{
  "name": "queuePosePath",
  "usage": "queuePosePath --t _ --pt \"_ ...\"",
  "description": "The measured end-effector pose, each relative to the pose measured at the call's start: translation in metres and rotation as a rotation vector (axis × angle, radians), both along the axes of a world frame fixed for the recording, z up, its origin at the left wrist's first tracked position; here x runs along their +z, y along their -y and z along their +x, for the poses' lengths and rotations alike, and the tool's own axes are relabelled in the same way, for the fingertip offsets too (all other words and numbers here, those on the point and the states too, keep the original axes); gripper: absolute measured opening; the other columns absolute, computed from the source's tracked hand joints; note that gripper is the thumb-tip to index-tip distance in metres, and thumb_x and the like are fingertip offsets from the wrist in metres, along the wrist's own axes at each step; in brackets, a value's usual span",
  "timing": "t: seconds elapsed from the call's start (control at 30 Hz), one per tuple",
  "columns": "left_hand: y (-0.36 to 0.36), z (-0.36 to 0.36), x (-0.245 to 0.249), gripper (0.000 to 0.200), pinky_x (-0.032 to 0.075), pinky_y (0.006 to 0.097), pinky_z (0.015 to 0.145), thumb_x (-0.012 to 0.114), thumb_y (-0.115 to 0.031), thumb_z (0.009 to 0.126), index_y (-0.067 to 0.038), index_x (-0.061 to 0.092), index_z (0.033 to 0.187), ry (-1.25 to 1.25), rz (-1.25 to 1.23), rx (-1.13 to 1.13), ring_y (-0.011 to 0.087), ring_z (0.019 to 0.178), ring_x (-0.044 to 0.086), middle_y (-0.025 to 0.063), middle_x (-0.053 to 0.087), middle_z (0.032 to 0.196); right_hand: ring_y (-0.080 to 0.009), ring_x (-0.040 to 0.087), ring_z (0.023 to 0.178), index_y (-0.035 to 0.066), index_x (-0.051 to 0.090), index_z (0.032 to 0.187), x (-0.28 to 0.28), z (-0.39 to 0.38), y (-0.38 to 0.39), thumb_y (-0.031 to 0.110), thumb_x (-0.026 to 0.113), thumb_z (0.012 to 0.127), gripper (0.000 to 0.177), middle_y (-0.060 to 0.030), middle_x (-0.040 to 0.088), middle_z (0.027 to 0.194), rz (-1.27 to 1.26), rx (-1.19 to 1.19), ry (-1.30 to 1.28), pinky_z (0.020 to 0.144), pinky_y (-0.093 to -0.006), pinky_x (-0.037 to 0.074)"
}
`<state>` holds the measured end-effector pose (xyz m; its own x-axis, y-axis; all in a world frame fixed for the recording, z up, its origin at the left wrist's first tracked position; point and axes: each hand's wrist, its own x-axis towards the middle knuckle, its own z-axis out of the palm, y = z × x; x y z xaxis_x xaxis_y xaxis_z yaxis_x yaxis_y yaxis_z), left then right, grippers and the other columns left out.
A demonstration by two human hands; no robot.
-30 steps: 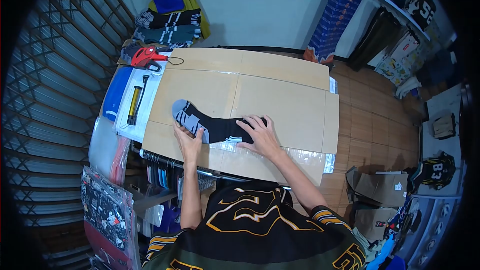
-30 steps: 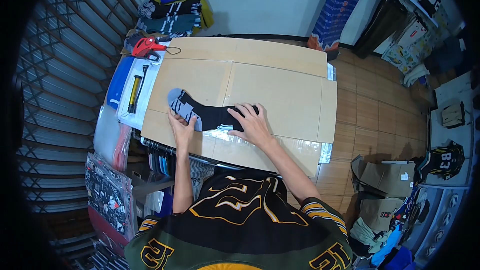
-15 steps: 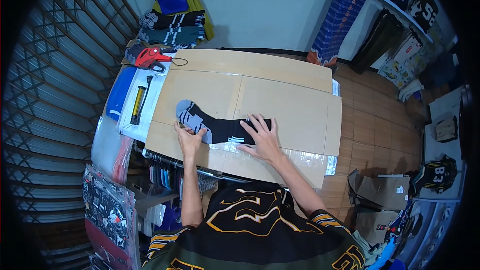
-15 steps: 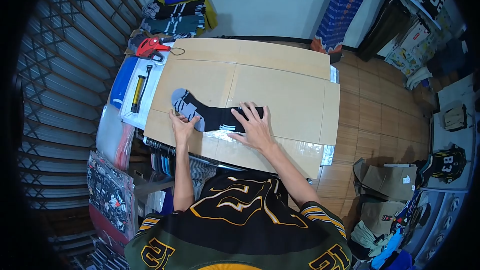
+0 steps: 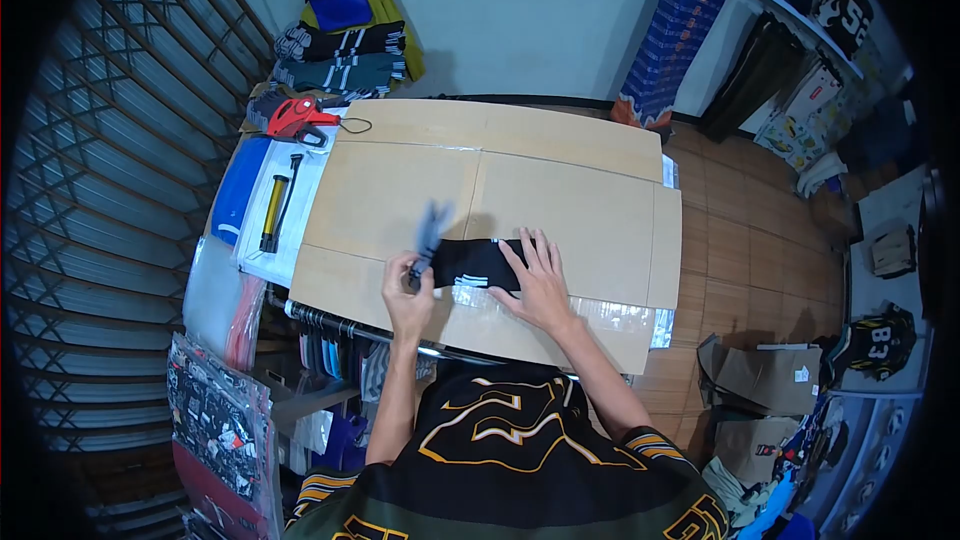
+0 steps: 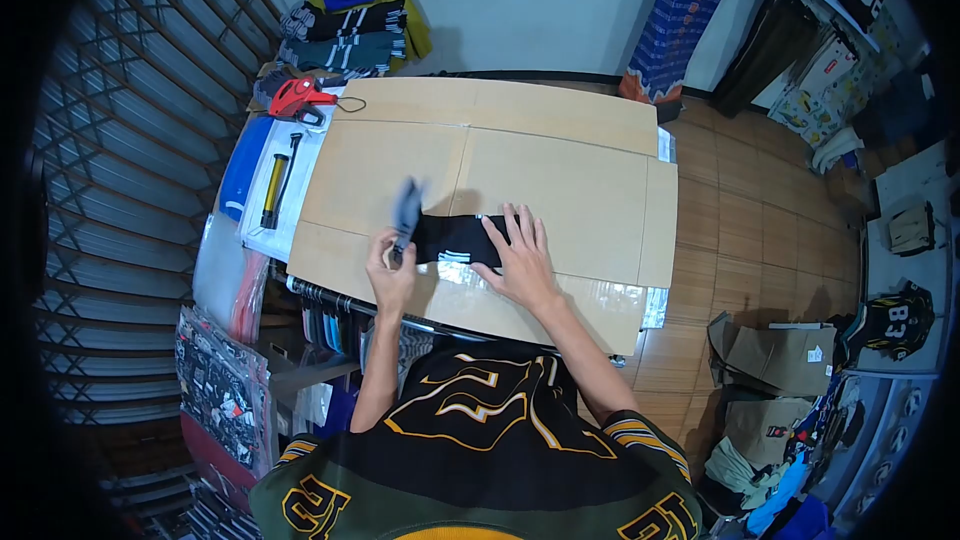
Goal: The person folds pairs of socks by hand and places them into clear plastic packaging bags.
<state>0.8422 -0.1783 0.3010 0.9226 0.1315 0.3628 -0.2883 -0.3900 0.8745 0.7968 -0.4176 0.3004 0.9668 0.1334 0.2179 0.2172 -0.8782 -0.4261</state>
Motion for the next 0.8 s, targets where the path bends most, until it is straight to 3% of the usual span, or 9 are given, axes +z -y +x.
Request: queuePosePath --t 0.13,0.3,0.4,0.47,0.57,0.8 --pt "0.0 -0.013 0.013 0.037 0.039 0.047 0.105 0.07 -0.005 0.072 -0.007 0.069 0.108 -0.043 0.388 -0.3 0.0325 0.119 0.056 0.0117 0.064 0.119 -0.0462 0.026 0.151 0.004 0.04 0.154 -0.001 0.0 0.001 0.053 0.078 0.082 0.095 -0.0254 0.034 0.161 0.107 -0.032 0.015 0.122 -0.0626 0.019" --pt "0.013 -0.009 0.051 0.038 0.04 0.0482 0.107 0.073 -0.006 0.071 -0.009 0.071 0.108 -0.06 0.46 -0.344 0.0332 0.126 0.054 0.0118 0.061 0.128 -0.0471 0.027 0.15 0.004 0.036 0.157 0.004 -0.001 0.003 0.054 0.08 0.079 0.103 -0.0257 0.035 0.16 0.222 -0.025 0.026 0.122 -0.063 0.02" --pt "0.019 0.002 0.061 0.038 0.041 0.0475 0.107 0.08 -0.009 0.071 -0.01 0.073 0.108 -0.034 0.478 -0.431 0.0342 0.128 0.054 0.0119 0.062 0.131 -0.0479 0.029 0.149 0.011 0.041 0.156 0.01 -0.003 0.004 0.052 0.08 0.081 0.094 -0.025 0.037 0.16 0.194 -0.011 0.023 0.121 -0.0634 0.021" --pt "0.021 0.007 0.059 0.038 0.042 0.0471 0.107 0.085 -0.012 0.07 -0.01 0.074 0.107 -0.027 0.479 -0.497 0.0338 0.128 0.055 0.0113 0.063 0.13 -0.0486 0.032 0.148 0.019 0.051 0.151 0.007 -0.003 0.007 0.049 0.077 0.085 0.077 -0.0213 0.043 0.158 0.184 0.009 0.051 0.12 -0.0633 0.024" --pt "0.021 0.014 0.038 0.035 0.044 0.0457 0.107 0.089 -0.016 0.071 -0.01 0.077 0.103 -0.042 0.494 -0.625 0.0325 0.125 0.057 0.0099 0.067 0.125 -0.0482 0.034 0.147 0.023 0.06 0.144 0.003 -0.003 0.007 0.046 0.075 0.089 0.062 -0.0174 0.048 0.155 0.151 0.007 0.077 0.12 -0.0627 0.026" --pt "0.025 0.0 0.031 0.032 0.043 0.0467 0.109 0.086 -0.015 0.077 -0.011 0.079 0.108 -0.022 0.505 -0.511 0.0313 0.127 0.058 0.0091 0.068 0.129 -0.0478 0.034 0.147 0.022 0.061 0.143 0.004 -0.003 0.006 0.044 0.075 0.089 0.06 -0.0172 0.05 0.154 0.183 0.007 0.082 0.12 -0.0623 0.026"
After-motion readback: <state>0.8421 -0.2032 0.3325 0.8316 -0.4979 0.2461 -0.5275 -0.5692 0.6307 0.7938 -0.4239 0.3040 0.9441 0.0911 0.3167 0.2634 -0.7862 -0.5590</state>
